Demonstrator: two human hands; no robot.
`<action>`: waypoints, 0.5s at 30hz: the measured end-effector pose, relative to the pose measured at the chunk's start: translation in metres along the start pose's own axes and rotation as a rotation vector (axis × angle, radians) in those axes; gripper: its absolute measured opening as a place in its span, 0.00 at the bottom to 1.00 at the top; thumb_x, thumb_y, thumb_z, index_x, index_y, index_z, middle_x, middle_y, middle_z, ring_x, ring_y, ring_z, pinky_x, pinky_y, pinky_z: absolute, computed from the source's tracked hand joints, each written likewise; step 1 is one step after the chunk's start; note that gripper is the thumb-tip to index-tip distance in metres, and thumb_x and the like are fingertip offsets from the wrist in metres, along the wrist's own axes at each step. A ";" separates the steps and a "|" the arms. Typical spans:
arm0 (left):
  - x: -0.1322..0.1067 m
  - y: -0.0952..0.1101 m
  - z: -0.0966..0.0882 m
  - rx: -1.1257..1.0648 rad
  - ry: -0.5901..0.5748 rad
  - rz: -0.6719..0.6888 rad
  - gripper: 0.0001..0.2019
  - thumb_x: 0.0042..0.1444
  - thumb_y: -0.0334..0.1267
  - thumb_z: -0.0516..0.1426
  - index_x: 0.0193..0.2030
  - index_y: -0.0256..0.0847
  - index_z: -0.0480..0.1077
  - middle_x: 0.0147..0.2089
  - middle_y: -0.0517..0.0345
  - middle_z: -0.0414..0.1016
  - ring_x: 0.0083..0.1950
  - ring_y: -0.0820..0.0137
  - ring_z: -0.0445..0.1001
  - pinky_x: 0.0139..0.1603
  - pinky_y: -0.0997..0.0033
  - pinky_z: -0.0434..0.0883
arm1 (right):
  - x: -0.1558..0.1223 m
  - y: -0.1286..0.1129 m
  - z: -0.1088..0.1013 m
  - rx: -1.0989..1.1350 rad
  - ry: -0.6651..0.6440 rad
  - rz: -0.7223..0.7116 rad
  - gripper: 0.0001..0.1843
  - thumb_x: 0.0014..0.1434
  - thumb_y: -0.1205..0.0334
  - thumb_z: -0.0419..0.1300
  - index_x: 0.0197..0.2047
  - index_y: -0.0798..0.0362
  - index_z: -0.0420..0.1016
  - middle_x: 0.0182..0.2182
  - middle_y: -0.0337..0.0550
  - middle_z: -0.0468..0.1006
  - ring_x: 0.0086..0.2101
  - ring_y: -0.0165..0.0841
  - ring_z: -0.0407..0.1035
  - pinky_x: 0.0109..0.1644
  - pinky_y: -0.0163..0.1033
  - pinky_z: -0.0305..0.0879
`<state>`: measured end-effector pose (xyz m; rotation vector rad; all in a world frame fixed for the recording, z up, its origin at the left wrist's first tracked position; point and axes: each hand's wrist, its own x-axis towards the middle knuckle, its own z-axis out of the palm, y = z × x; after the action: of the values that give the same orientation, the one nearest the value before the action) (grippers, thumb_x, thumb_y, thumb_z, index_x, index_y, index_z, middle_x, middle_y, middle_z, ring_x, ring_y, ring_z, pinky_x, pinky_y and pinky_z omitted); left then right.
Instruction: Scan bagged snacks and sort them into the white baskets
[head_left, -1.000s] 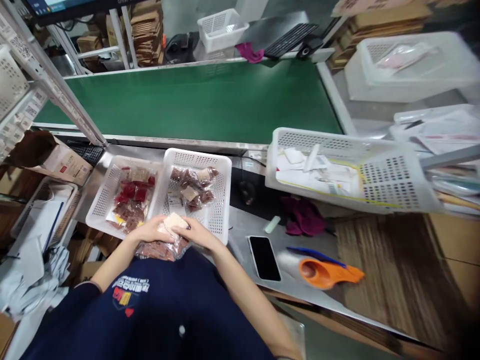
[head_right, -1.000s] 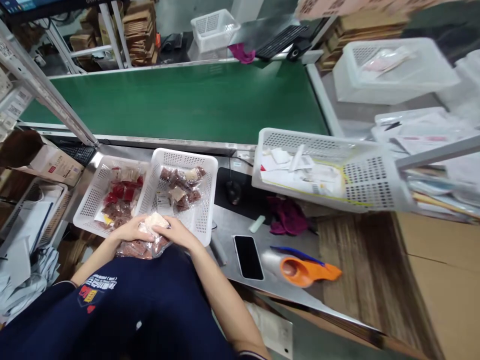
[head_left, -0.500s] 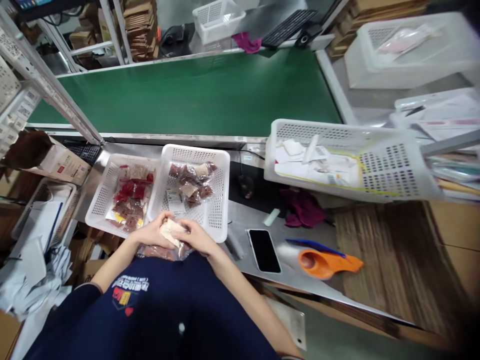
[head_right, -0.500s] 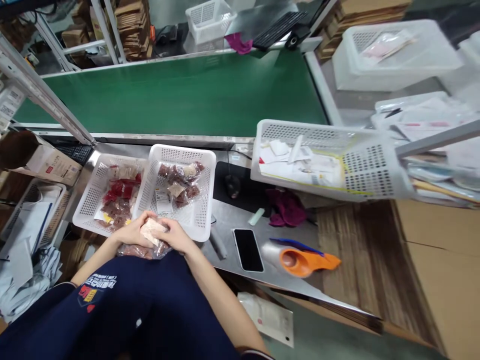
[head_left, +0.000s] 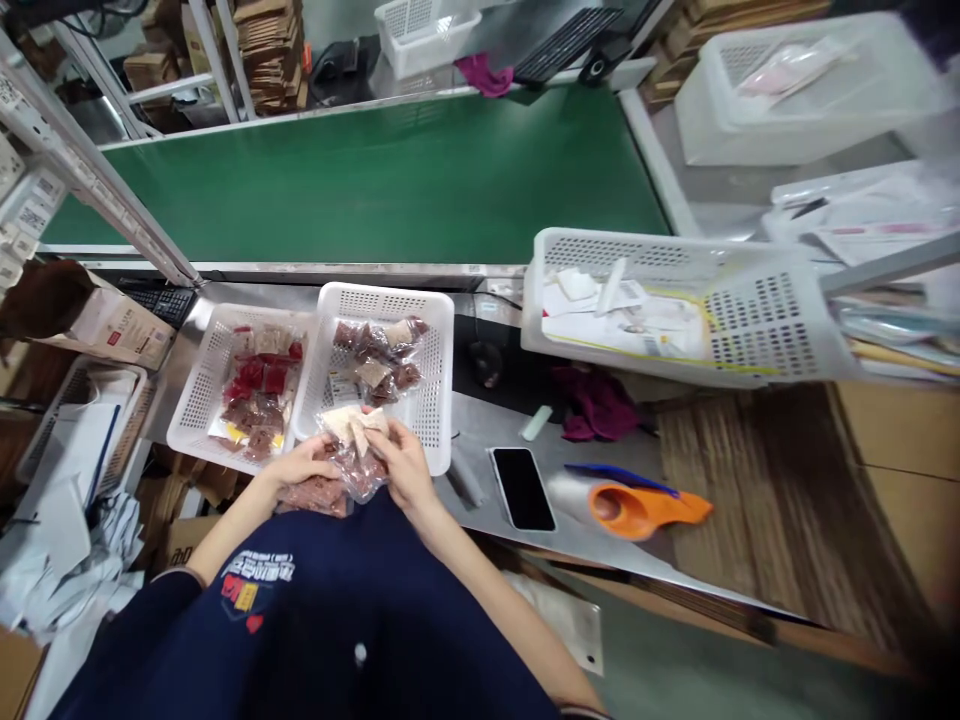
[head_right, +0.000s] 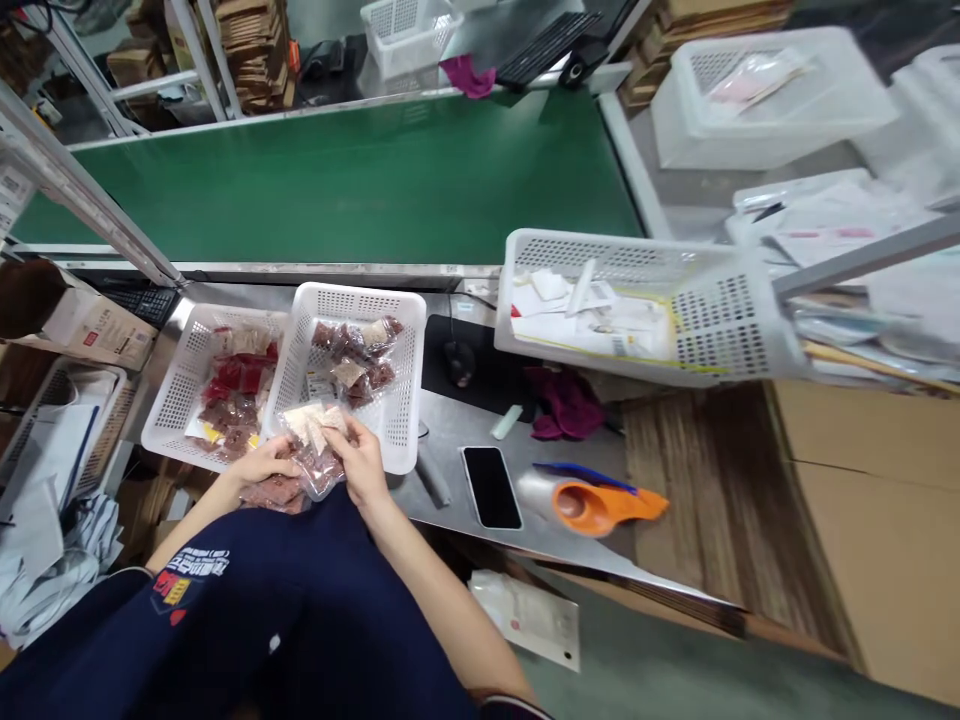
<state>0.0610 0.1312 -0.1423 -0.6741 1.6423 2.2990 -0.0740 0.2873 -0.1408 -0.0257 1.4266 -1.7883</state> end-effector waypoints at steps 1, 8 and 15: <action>-0.001 0.001 -0.001 0.021 -0.008 0.014 0.31 0.45 0.45 0.76 0.56 0.41 0.76 0.58 0.49 0.77 0.64 0.53 0.73 0.71 0.54 0.66 | 0.009 -0.006 -0.001 -0.012 0.015 -0.046 0.33 0.48 0.41 0.75 0.52 0.52 0.80 0.50 0.51 0.84 0.51 0.47 0.78 0.60 0.52 0.75; -0.010 0.003 0.000 -0.037 -0.005 0.087 0.39 0.50 0.47 0.76 0.66 0.46 0.69 0.62 0.47 0.74 0.65 0.54 0.73 0.68 0.55 0.68 | 0.066 -0.043 -0.023 -0.289 -0.002 -0.151 0.55 0.53 0.32 0.69 0.76 0.47 0.57 0.75 0.59 0.60 0.69 0.48 0.65 0.69 0.58 0.69; -0.015 0.009 0.005 0.033 0.023 0.181 0.58 0.48 0.46 0.77 0.79 0.54 0.47 0.71 0.43 0.59 0.63 0.55 0.74 0.65 0.53 0.73 | 0.016 -0.026 -0.021 -0.423 -0.658 0.077 0.27 0.52 0.43 0.75 0.48 0.53 0.84 0.46 0.48 0.86 0.45 0.47 0.81 0.56 0.55 0.78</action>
<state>0.0692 0.1336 -0.1258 -0.5684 1.8156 2.3886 -0.1101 0.2952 -0.1340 -0.7022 1.2546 -1.2140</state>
